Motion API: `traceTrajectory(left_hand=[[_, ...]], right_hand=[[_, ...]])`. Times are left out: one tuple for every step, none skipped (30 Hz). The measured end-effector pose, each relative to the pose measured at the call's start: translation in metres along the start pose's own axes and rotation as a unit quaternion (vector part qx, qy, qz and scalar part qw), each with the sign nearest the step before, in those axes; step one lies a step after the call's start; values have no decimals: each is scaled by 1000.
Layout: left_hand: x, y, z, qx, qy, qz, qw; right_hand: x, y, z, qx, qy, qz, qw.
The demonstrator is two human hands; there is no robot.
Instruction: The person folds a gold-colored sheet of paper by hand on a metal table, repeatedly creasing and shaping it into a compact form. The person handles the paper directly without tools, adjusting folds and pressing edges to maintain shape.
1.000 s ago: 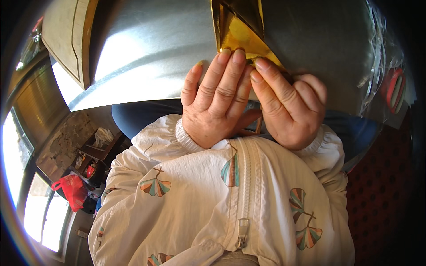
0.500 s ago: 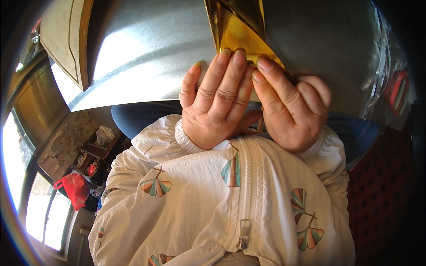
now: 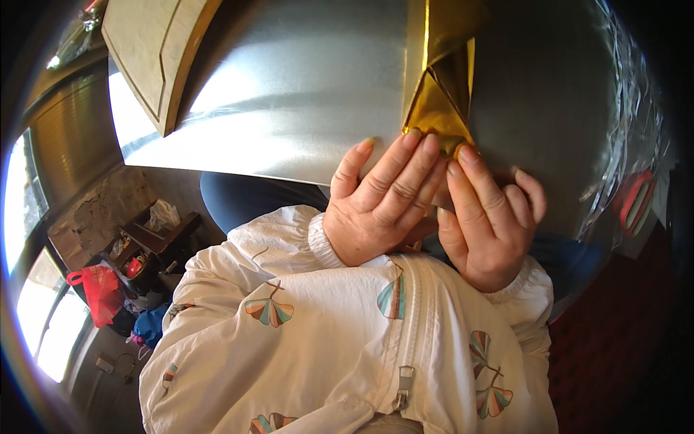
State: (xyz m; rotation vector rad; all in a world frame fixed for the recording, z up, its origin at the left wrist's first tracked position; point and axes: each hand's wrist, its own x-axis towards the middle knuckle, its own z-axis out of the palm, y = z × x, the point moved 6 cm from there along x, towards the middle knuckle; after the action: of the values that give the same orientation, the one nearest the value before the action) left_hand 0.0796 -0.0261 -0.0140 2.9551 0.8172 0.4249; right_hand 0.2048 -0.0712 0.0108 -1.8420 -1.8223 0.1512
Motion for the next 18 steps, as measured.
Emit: traceTrajectory(left_hand=[[0, 1, 0, -7, 5, -8, 1000], [1, 1, 1, -16, 8, -15, 1000], [1, 1, 1, -21, 9, -19, 1000], [0, 2, 1, -21, 8, -21, 1000], [0, 3, 2, -20, 4, -22, 1000], [0, 4, 2, -19, 0, -23, 1000], [0, 4, 2, -33, -2, -27, 999], [-1, 3, 1, -47, -4, -30, 998], [-1, 3, 2, -58, -9, -33, 998], [-1, 3, 1, -57, -5, -35, 998], [-2, 3, 1, -52, -5, -34, 998], [-1, 2, 0, -52, -6, -33, 998], [-1, 2, 0, -51, -5, -29, 998], [-1, 2, -1, -54, -4, -28, 998], [-1, 2, -1, -55, -3, -26, 998], [-1, 2, -1, -56, -9, -24, 998], [0, 1, -2, -56, -14, -21, 998], [0, 0, -2, -56, -20, -19, 998]], right_hand=[[3, 1, -4, 7, -10, -11, 1000], [7, 1, -3, -8, -21, -18, 1000], [11, 2, -4, -19, -20, -21, 999], [15, 2, -4, -35, -19, -26, 999], [19, 4, -3, -45, -47, -34, 997], [22, 7, -3, -37, -55, -24, 998], [26, 10, -2, -32, -60, -20, 998], [29, 12, 1, -36, -74, -16, 996], [33, 14, 0, -18, -65, -12, 998], [35, 15, 1, -20, -70, -18, 997], [36, 15, 3, -27, -76, -21, 997], [38, 15, 4, -34, -82, -22, 996], [39, 15, 5, -32, -78, -26, 996], [39, 15, 5, -31, -77, -24, 996], [39, 15, 5, -29, -76, -22, 996], [40, 15, 5, -26, -74, -21, 997], [40, 16, 5, -29, -82, -22, 996], [40, 17, 5, -31, -89, -23, 995]])
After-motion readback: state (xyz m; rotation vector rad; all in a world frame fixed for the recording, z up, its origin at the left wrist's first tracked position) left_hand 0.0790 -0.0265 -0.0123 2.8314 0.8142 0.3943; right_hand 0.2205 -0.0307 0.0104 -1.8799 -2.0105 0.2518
